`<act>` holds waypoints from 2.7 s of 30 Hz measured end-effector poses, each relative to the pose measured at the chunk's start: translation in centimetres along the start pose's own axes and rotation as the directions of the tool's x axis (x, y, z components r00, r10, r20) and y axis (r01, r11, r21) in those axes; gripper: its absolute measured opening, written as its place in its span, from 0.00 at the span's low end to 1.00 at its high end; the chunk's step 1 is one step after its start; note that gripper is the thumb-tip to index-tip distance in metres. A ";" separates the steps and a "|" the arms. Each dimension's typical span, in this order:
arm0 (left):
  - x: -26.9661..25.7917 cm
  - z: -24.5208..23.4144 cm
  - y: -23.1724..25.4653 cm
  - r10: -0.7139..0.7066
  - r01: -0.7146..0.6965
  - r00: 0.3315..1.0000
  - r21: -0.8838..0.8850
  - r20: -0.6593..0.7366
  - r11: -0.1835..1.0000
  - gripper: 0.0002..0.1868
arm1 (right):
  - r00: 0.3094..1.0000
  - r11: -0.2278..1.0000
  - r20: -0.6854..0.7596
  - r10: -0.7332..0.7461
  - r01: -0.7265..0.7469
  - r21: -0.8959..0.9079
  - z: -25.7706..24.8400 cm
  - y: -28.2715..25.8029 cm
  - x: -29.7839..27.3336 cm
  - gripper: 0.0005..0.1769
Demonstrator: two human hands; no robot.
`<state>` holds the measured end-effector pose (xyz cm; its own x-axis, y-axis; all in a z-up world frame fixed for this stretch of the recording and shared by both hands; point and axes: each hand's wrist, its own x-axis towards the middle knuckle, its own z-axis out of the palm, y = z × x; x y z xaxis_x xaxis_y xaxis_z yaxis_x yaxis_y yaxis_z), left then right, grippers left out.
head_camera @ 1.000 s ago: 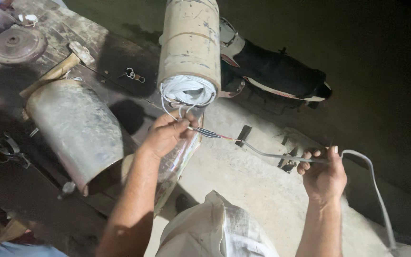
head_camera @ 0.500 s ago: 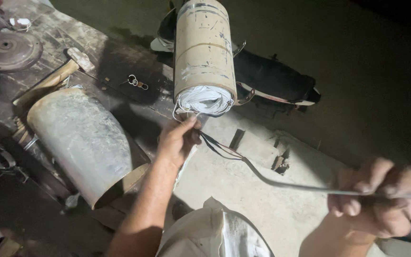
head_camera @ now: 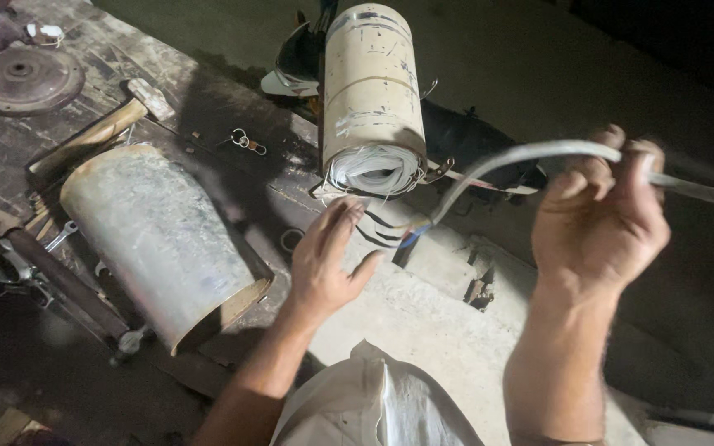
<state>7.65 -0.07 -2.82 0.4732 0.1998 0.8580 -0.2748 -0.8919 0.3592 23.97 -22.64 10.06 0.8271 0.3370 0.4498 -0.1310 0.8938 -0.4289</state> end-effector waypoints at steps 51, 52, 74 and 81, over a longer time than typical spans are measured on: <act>7.0 -1.4 -1.4 -0.179 0.179 0.984 -0.222 0.017 0.959 0.10 | 0.708 -0.310 0.688 -0.157 0.626 -0.715 -3.7 14.7 -1.8 0.26; 7.1 -1.3 -1.2 -0.209 0.212 0.977 -0.239 0.038 0.948 0.11 | 0.695 -0.330 0.703 -0.150 0.635 -0.698 -3.7 14.9 -1.4 0.26; 5.4 -0.1 -3.7 0.158 -0.170 0.985 0.340 0.063 0.925 0.28 | 0.640 -0.431 0.768 -0.031 0.685 -0.588 -1.7 13.2 -0.1 0.31; 4.4 2.2 -4.6 0.152 -0.102 0.984 0.403 -0.095 0.909 0.27 | 0.642 -0.365 0.766 -0.029 0.707 -0.606 -2.5 13.5 0.2 0.33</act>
<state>12.81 4.04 -1.52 0.3447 0.0995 0.9334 0.0395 -0.9950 0.0915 23.70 -11.23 2.36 0.1161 0.4173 0.9013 0.9635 -0.2677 -0.0002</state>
